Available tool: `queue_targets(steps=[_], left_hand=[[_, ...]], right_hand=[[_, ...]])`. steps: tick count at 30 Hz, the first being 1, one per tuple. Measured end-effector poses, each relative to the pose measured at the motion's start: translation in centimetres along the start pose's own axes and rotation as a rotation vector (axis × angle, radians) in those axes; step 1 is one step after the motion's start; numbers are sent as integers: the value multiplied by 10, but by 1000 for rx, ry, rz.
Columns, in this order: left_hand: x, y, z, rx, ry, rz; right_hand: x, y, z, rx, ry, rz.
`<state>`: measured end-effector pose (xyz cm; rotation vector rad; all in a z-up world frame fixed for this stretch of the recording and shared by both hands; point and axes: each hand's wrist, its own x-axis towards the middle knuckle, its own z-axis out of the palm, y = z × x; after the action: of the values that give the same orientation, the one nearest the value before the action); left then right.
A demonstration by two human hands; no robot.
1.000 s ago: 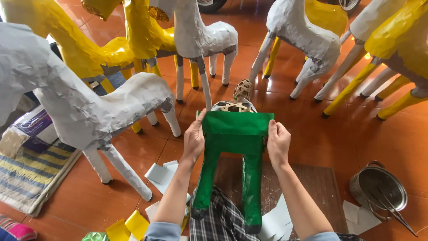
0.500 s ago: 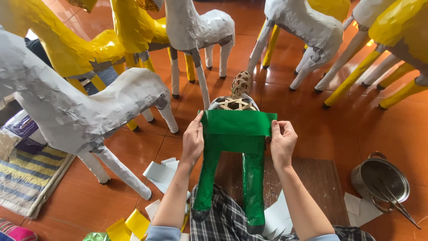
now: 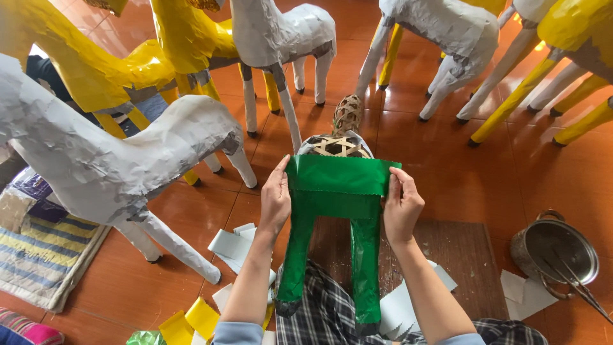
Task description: Applying colored paper strips to a horse sculpture frame using glue and scissors.
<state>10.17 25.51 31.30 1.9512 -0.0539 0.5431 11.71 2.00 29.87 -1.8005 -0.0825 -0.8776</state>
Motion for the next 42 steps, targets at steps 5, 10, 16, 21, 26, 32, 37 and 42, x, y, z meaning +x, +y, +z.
queue_targets(steps=[5, 10, 16, 21, 26, 32, 37, 42], left_hand=[[-3, 1, 8, 18, 37, 18], [-4, -13, 11, -79, 8, -45], [-1, -59, 9, -364, -210, -223], [1, -72, 4, -400, -349, -318], [-1, -61, -1, -342, -387, -367], [-7, -105, 23, -526, -392, -393], [-6, -103, 29, -712, -293, -585], [-11, -91, 25, -530, -285, -390]], right_hand=[[6, -7, -2, 13, -63, 8], [5, 0, -1, 52, -167, 73], [-4, 22, -2, 248, -333, 233], [-2, 25, -11, 317, -658, 356], [0, 15, -14, 386, -766, 439], [-15, 45, -2, 596, -675, 631], [-19, 51, 2, 662, -630, 653], [-20, 34, 5, 652, -573, 626]])
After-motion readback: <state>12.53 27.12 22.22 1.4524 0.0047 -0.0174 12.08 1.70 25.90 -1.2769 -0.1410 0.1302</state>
